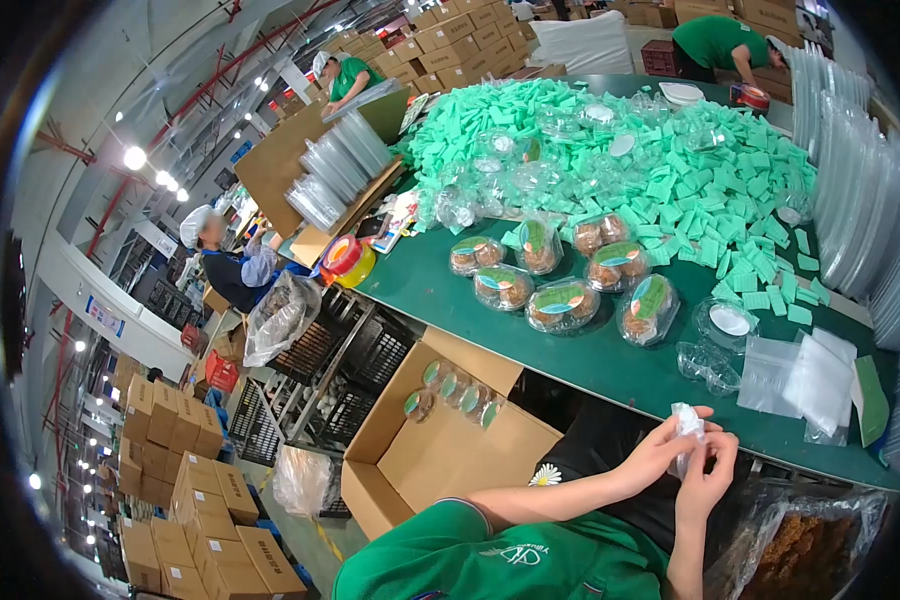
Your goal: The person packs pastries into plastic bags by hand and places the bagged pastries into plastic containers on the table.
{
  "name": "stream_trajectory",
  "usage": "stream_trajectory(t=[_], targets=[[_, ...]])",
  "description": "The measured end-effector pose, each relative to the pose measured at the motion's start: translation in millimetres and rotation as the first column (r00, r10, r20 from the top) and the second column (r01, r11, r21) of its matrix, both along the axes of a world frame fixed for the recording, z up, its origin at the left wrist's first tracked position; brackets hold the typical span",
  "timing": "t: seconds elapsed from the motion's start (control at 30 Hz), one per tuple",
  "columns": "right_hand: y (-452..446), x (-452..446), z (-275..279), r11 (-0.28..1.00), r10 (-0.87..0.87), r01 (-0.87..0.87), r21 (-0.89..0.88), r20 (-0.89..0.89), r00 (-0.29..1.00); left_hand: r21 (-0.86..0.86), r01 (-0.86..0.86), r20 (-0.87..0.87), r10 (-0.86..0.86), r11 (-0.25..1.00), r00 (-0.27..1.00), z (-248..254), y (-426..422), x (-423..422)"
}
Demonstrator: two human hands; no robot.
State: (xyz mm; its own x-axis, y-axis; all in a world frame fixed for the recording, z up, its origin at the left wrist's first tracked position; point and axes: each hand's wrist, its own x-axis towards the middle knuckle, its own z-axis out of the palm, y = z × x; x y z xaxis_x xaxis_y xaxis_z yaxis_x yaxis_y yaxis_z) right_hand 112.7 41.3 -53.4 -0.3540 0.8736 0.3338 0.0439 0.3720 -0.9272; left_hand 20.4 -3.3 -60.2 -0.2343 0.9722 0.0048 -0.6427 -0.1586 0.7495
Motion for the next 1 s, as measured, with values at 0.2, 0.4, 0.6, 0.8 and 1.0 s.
stream_trajectory(t=[0.2,0.4,0.6,0.8,1.0], targets=[[6.5,-1.5,-6.2,0.999,-0.020,0.016,-0.030,-0.148,0.989,0.018,-0.066,0.075,0.064,0.998,0.995,8.3,-0.9,-6.6],[12.7,-15.3,25.0,0.921,-0.047,0.006,0.389,0.097,0.994,-0.117,-0.148,-0.335,0.101,0.982,0.937,47.1,7.6,-12.7],[24.7,-9.9,38.3,0.998,0.020,-0.038,-0.044,-0.351,0.936,-0.114,-0.146,0.075,0.155,0.983,0.985,60.2,15.4,-27.4],[28.6,-6.1,61.7,0.969,0.055,-0.001,0.248,-0.211,0.976,0.029,-0.114,-0.050,0.116,0.993,0.992,76.7,27.1,-25.7],[26.2,-7.9,54.5,0.998,0.037,-0.023,0.060,-0.263,0.964,0.024,-0.052,-0.070,0.054,0.998,0.996,80.5,28.2,-17.8]])
